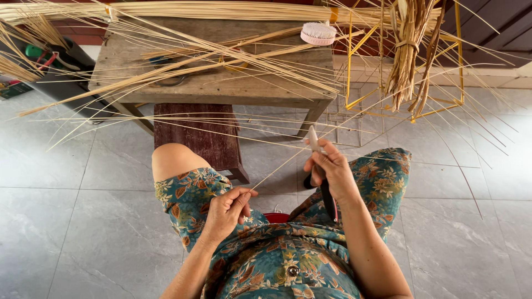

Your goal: The person sits at a wooden workbench and uses a knife to shave thin bamboo strips. They hold each strip with the left hand and draw the knife along its length with the right hand, repeating the motion on multiple strips.

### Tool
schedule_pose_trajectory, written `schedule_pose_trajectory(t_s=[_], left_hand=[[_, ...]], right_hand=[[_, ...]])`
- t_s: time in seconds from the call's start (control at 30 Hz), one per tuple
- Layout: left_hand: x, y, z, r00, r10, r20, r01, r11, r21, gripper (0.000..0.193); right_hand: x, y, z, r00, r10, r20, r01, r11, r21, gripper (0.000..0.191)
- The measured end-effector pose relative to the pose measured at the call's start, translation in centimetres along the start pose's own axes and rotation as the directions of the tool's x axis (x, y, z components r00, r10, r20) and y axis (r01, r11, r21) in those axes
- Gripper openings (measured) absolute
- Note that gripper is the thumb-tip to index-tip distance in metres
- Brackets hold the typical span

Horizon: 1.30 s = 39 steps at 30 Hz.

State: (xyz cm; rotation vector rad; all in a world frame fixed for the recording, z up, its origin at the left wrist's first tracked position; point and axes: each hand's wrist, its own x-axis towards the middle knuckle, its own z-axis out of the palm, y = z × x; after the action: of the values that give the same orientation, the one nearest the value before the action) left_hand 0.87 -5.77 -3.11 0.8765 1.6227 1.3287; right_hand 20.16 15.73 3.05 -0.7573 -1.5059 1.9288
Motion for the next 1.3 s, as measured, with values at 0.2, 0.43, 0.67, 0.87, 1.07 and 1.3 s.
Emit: schedule_pose_trajectory(t_s=[0.2,0.43,0.67,0.87,1.07,1.3], left_hand=[[0.6,0.6,1.8,0.998,-0.050,0.040,0.051,0.999,-0.020,0.025],[0.3,0.6,1.0,0.998,0.018,0.062,-0.015,0.999,-0.043,0.029],[0.9,0.0,1.1,0.998,-0.064,-0.027,0.064,0.998,0.007,0.021],[0.6,0.0,0.7,0.999,-0.027,-0.034,0.027,1.000,0.011,0.020],[0.8,-0.6,0.8,0.997,-0.056,-0.049,0.057,0.998,0.010,0.020],[1.2,-0.3,1.7,0.995,-0.070,-0.070,0.070,0.997,-0.013,0.018]], right_hand=[[-1.4,1.2,3.1,0.966,0.249,0.064,-0.234,0.955,-0.182,0.035],[-1.2,2.0,2.9,0.970,0.127,0.208,-0.102,0.987,-0.126,0.032],[-1.7,3.2,5.1,0.923,0.246,0.295,-0.185,0.958,-0.220,0.035],[-1.0,3.4,4.6,0.938,0.288,0.195,-0.251,0.949,-0.191,0.033],[-0.1,1.8,2.0,0.993,0.105,0.062,-0.101,0.993,-0.063,0.032],[-1.7,3.7,4.9,0.912,0.266,0.313,-0.197,0.952,-0.235,0.039]])
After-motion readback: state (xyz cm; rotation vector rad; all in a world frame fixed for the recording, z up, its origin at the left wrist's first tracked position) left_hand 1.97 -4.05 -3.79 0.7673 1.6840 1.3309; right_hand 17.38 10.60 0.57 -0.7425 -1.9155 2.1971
